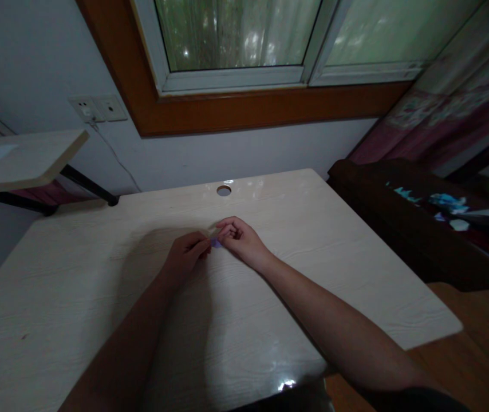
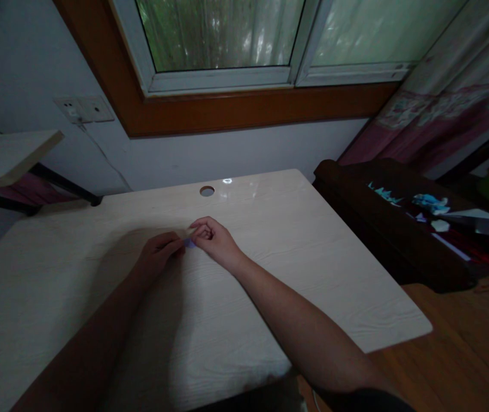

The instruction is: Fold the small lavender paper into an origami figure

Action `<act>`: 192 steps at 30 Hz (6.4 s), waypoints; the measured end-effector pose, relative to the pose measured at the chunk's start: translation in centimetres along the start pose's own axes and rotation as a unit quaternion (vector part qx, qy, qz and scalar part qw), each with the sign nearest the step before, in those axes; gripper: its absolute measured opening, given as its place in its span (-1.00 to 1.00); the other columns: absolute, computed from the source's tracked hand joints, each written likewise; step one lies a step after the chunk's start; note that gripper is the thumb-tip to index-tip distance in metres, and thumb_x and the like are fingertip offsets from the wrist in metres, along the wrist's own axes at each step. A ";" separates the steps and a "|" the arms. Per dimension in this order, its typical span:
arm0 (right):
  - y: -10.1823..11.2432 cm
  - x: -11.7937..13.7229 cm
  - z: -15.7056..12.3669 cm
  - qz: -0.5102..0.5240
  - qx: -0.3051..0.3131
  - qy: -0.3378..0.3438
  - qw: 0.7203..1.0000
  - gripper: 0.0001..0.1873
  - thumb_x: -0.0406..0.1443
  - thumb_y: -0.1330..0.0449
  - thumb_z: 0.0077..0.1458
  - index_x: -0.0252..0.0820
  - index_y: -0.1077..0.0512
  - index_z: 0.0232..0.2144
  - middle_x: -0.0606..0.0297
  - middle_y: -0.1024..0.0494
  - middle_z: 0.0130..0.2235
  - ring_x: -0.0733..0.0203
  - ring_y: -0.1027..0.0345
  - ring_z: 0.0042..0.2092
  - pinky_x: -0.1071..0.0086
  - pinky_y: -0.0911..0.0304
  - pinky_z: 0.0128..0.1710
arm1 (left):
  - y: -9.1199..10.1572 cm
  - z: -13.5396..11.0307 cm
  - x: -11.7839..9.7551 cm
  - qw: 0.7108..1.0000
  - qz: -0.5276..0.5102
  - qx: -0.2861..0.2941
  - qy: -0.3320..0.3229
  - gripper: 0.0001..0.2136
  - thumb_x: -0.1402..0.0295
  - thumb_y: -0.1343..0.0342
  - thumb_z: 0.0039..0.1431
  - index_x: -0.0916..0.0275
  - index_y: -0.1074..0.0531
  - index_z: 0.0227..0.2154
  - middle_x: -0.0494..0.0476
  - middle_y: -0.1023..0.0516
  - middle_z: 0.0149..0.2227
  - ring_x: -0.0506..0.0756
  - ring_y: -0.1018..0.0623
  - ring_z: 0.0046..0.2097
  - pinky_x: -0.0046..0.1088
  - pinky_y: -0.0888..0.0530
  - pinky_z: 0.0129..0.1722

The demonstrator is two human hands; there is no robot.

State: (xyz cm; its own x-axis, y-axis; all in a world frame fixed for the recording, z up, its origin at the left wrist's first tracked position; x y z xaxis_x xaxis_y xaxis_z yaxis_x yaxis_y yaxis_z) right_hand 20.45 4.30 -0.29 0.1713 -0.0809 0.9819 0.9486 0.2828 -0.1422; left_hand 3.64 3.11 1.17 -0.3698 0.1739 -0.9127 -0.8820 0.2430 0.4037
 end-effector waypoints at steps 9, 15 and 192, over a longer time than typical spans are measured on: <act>0.1 -0.1 0.2 0.058 -0.005 -0.004 0.998 -0.66 -0.25 -0.31 0.01 -0.13 -0.40 -0.13 0.39 -0.49 -0.39 0.31 -0.38 -0.34 0.36 -0.29 -0.25 | 0.1 0.0 0.0 1.000 -0.009 -0.024 0.004 -0.72 0.19 -0.04 0.21 0.26 -0.46 -0.51 0.03 -0.47 -0.52 0.03 -0.44 -0.43 -0.48 -0.35 -0.38; -0.2 -0.2 0.1 0.029 0.005 -0.001 1.000 -0.61 -0.22 -0.36 -0.03 -0.14 -0.41 -0.13 0.38 -0.48 -0.38 0.31 -0.37 -0.35 0.39 -0.25 -0.30 | -0.1 0.1 -0.2 1.000 0.017 -0.020 -0.004 -0.74 0.22 -0.03 0.24 0.25 -0.47 -0.47 0.04 -0.50 -0.49 0.02 -0.46 -0.42 -0.50 -0.36 -0.37; 0.9 0.2 0.0 -0.011 -0.060 0.059 0.996 -0.74 -0.21 -0.28 0.12 -0.08 -0.40 -0.13 0.37 -0.48 -0.38 0.27 -0.41 -0.33 0.38 -0.29 -0.30 | -0.4 0.2 0.3 0.984 -0.162 0.068 0.035 -0.75 0.25 -0.06 0.23 0.31 -0.48 -0.45 0.08 -0.53 -0.47 0.00 -0.48 -0.43 -0.50 -0.39 -0.37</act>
State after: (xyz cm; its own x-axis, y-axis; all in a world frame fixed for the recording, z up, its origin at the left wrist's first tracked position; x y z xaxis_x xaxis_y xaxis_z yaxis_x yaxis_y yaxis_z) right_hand 21.35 4.58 -0.22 0.1736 -0.2004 0.9642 0.9762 0.1641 -0.1416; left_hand 3.91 3.22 0.70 -0.0987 0.0011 -0.9951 -0.9115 0.4012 0.0908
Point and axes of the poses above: each hand's wrist, its own z-axis towards the middle knuckle, its own y-axis out of the back of the hand, x = y × z, the point moved 4 cm from there along z, towards the middle knuckle
